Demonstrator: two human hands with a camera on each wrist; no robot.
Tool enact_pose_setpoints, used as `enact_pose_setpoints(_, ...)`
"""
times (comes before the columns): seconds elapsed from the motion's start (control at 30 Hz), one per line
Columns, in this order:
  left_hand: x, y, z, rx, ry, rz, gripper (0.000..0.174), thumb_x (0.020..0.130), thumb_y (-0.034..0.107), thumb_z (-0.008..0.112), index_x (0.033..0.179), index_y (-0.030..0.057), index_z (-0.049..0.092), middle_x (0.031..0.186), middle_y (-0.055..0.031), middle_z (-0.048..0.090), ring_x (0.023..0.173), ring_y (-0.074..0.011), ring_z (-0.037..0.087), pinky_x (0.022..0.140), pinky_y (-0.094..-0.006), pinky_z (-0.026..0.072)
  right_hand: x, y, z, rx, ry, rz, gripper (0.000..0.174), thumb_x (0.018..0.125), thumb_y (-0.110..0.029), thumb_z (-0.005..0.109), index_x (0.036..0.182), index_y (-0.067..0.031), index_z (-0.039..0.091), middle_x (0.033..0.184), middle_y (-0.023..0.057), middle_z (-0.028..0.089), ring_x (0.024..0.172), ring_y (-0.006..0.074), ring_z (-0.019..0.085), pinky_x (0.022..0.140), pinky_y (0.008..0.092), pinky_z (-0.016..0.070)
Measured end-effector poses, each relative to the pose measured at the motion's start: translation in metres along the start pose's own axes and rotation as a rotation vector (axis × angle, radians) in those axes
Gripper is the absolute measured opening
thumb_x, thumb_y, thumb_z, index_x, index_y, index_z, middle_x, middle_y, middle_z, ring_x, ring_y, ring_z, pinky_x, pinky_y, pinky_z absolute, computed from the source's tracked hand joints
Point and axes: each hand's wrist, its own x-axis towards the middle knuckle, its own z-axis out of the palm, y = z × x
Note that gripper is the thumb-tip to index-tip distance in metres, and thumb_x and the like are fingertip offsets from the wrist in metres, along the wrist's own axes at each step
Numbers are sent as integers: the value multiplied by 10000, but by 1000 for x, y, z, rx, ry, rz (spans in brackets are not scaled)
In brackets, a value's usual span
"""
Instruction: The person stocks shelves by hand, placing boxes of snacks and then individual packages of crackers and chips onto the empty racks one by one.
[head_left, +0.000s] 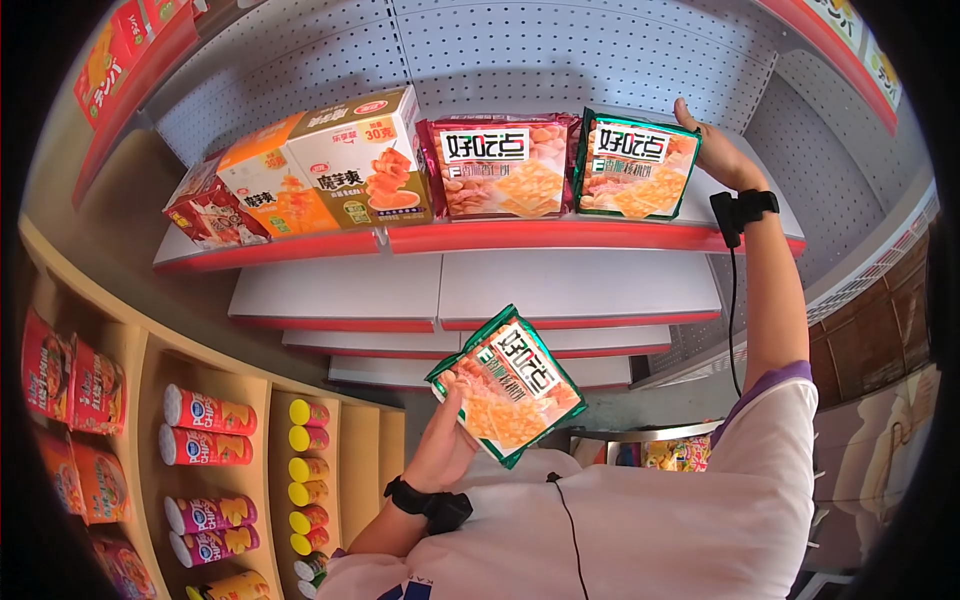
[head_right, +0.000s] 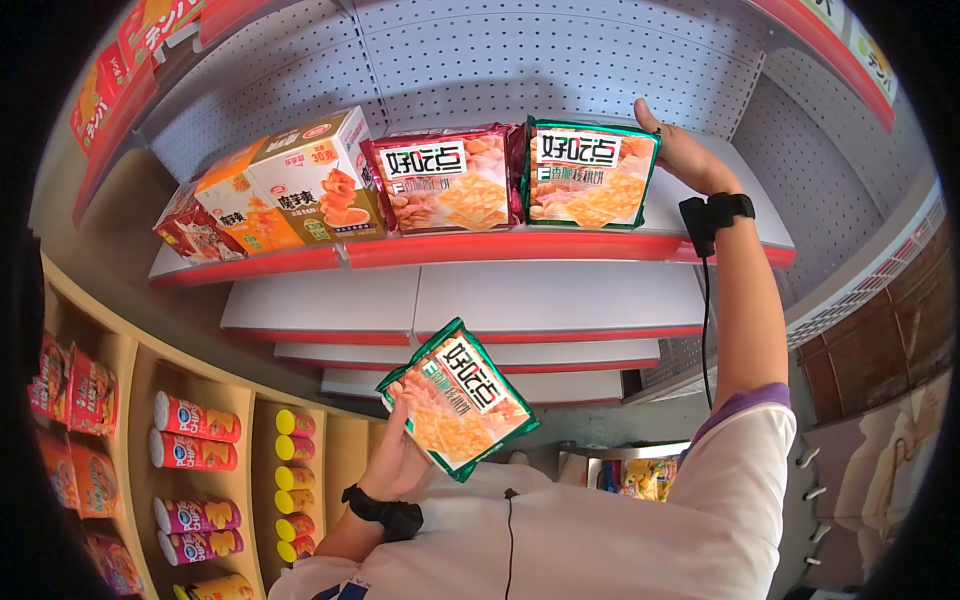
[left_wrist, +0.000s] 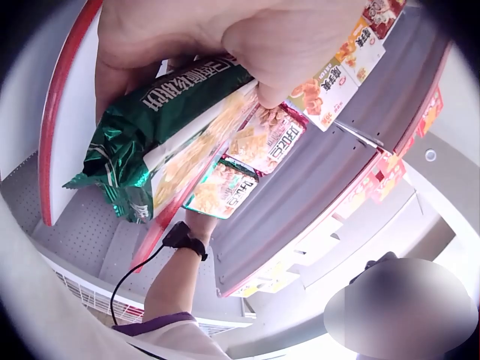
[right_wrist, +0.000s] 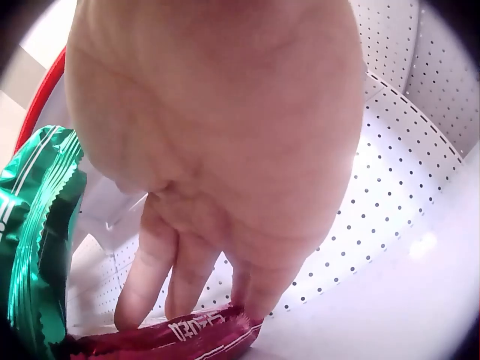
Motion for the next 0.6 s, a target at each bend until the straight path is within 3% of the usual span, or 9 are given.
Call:
enact_pose_setpoints(0.07,-1,-1,0,-6,3,7,513,1004,391,378,1408,85,297,1399,-57,427,1274,-179,440,1050,-364,368,-1,2,2,-35,6,-3,863,895,-706,293,1234,41,562,1228,141,578,1133,186,495,1035,317,337)
enact_pose_setpoints(0.13,0,0,1,-11,7,13,510,1006,386,375,1411,86,292,1401,-56,424,1276,-179,438,1049,-364,369,8,11,-4,-52,-102,2,943,844,-774,293,1324,15,482,1339,166,489,1268,209,408,1099,351,258)
enact_pose_setpoints(0.17,3,3,3,-9,-19,-2,509,1007,382,375,1413,88,288,1403,-54,421,1276,-179,438,1046,-364,373,12,14,-9,-51,-107,4,943,844,-774,293,1324,15,482,1339,166,489,1268,209,408,1099,351,258)
enact_pose_setpoints(0.23,6,7,5,-7,-62,-19,509,1009,372,373,1419,86,275,1411,-51,407,1275,-177,439,1041,-362,381,14,12,-13,-108,-28,-56,879,877,-734,291,1274,12,533,1275,167,543,1226,217,457,1080,364,286)
enact_pose_setpoints(0.33,16,14,14,72,-95,-12,518,1009,374,371,1423,81,265,1416,-50,401,1272,-176,443,1037,-361,385,-5,6,-30,170,17,-249,717,937,-628,323,1183,-12,594,1163,139,616,1143,195,533,1015,346,374)
enact_pose_setpoints(0.43,22,15,10,104,-140,-23,520,1006,356,392,1426,81,256,1416,-51,396,1282,-171,427,1041,-357,378,-26,-2,-49,150,254,-424,577,980,-507,362,1178,-17,594,1116,123,637,1083,198,586,969,314,427)
enact_pose_setpoints(0.47,23,15,10,128,-150,-24,519,1005,346,401,1427,83,254,1418,-52,392,1286,-170,420,1044,-356,375,-35,-4,-54,129,333,-439,495,992,-436,397,1163,-18,599,1068,98,649,1022,166,599,914,275,447)
enact_pose_setpoints(0.53,25,17,10,131,-166,-25,525,1001,341,416,1428,82,253,1420,-52,388,1289,-173,415,1048,-360,370,-66,-23,-45,146,373,-467,430,990,-381,435,1134,-13,603,982,64,650,918,127,596,830,250,456)
enact_pose_setpoints(0.6,23,19,11,134,-182,-26,532,996,335,430,1428,80,252,1421,-52,384,1292,-176,410,1053,-363,365,-104,-43,-18,99,295,-527,368,983,-330,462,1099,-12,607,907,39,636,842,101,572,764,235,445)
